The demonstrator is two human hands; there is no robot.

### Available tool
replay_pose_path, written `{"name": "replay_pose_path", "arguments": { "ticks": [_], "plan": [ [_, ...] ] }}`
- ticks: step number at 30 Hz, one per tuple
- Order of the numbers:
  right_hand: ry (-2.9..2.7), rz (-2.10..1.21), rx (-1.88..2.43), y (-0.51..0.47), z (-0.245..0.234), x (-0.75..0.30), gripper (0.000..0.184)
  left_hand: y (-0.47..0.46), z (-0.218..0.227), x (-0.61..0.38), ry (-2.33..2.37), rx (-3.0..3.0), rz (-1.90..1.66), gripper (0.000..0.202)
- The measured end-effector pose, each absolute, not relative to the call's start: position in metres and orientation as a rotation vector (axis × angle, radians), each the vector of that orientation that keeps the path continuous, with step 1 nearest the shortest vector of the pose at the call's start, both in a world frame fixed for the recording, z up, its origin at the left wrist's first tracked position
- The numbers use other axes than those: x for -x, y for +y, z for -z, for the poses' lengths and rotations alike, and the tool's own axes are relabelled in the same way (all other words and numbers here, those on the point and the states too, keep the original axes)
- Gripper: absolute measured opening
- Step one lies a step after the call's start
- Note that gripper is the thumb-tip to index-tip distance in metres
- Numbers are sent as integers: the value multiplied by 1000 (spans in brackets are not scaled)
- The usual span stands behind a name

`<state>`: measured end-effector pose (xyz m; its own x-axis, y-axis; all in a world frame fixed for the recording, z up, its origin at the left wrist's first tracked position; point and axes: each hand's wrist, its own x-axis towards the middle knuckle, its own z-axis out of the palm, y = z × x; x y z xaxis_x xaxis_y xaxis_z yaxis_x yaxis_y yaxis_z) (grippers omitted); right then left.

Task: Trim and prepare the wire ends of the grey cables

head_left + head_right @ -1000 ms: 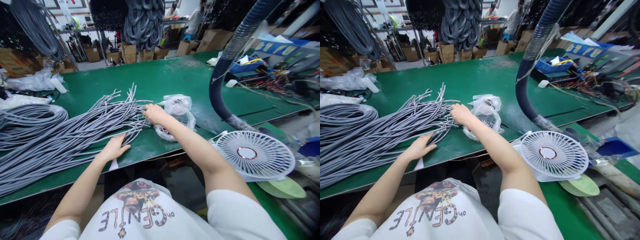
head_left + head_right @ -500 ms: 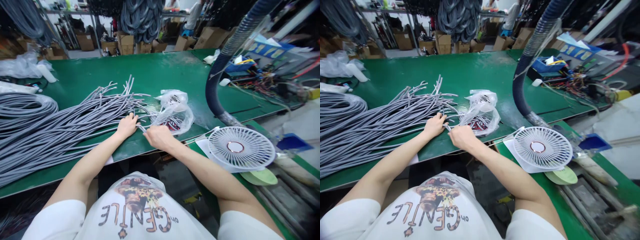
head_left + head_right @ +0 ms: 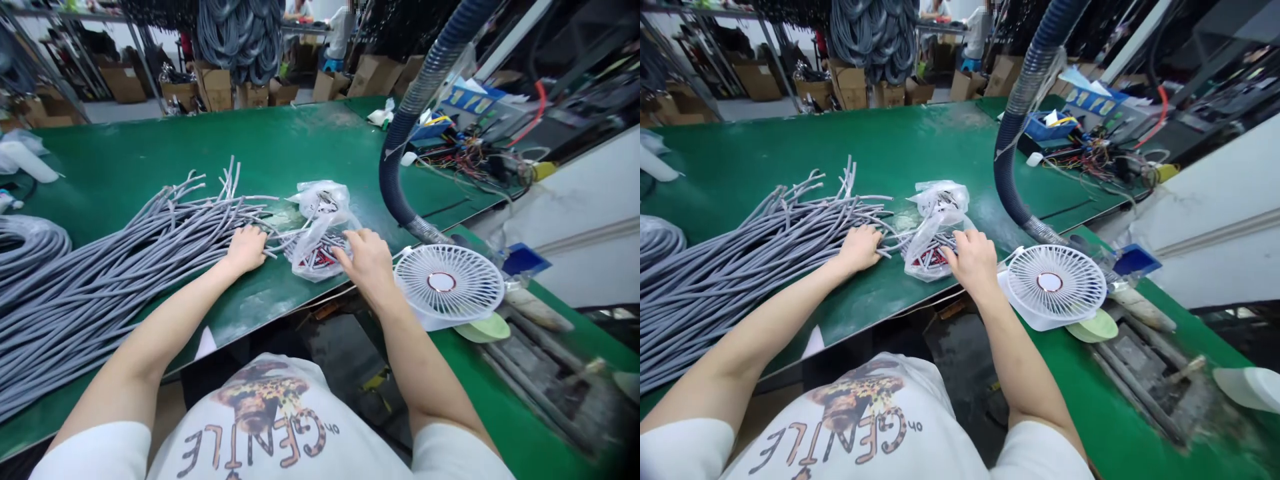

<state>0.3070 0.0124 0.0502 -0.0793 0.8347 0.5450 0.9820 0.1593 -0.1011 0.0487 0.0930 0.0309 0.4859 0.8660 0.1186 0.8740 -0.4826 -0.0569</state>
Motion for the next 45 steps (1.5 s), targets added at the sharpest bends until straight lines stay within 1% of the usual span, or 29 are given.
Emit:
{"name": "replay_pose_path", "arguments": {
  "ticks": [2,3,5,7,9,10,13,15,16,18,20,23,26,28,31,33,36,38,40,42,45],
  "plan": [
    [-1972,263,1556,32,-57,-297,28,116,-38,-47,-1598,2815,171,17],
    [-1972,174,1481,41,-62,-290,27,128,-42,-44,-1659,2899,259,14],
    [-1949,7,1415,59,-76,-276,25,152,-55,-33,-1791,3015,573,12],
    [-1894,-95,1410,81,-95,-261,23,172,-72,-19,-1854,3104,931,16],
    [-1801,-57,1392,103,-119,-246,23,187,-93,-7,-1820,3211,1131,20],
    [-1745,23,1365,112,-134,-238,23,194,-104,-3,-1783,3258,1154,21],
    [-1743,301,1288,129,-188,-218,24,207,-130,-2,-1679,3361,979,21],
    [-1993,353,1331,136,-223,-210,26,212,-143,-7,-1633,3360,788,23],
    [-2172,319,1393,140,-237,-207,28,213,-149,-11,-1620,3330,695,26],
    [-2505,146,1561,146,-253,-205,34,213,-163,-18,-1620,3241,491,32],
    [-2663,-117,1740,146,-256,-204,39,208,-177,-25,-1642,3151,264,38],
    [-2547,-463,1961,130,-249,-196,44,194,-198,-39,-1662,3042,-50,46],
    [-2357,-689,2099,93,-253,-183,43,178,-212,-54,-1612,3046,-322,49],
    [-2304,-838,2016,60,-270,-180,42,177,-217,-59,-1593,3061,-444,47],
    [-2230,-991,1622,13,-311,-196,46,190,-221,-57,-1678,2967,-512,50],
    [-2038,-847,1620,-4,-339,-218,46,197,-221,-57,-1697,2921,-481,54],
    [-1893,-483,1739,0,-362,-246,32,184,-220,-65,-1589,2999,-478,47],
    [-2065,-304,1666,17,-361,-251,27,162,-220,-72,-1480,3083,-499,38],
    [-2321,-194,1624,35,-350,-250,31,144,-220,-76,-1402,3131,-494,34],
    [-2500,-191,1765,48,-333,-248,31,137,-224,-73,-1376,3134,-477,35],
    [-2561,-458,2092,50,-305,-248,34,146,-233,-63,-1429,3072,-444,45]
  ]
}}
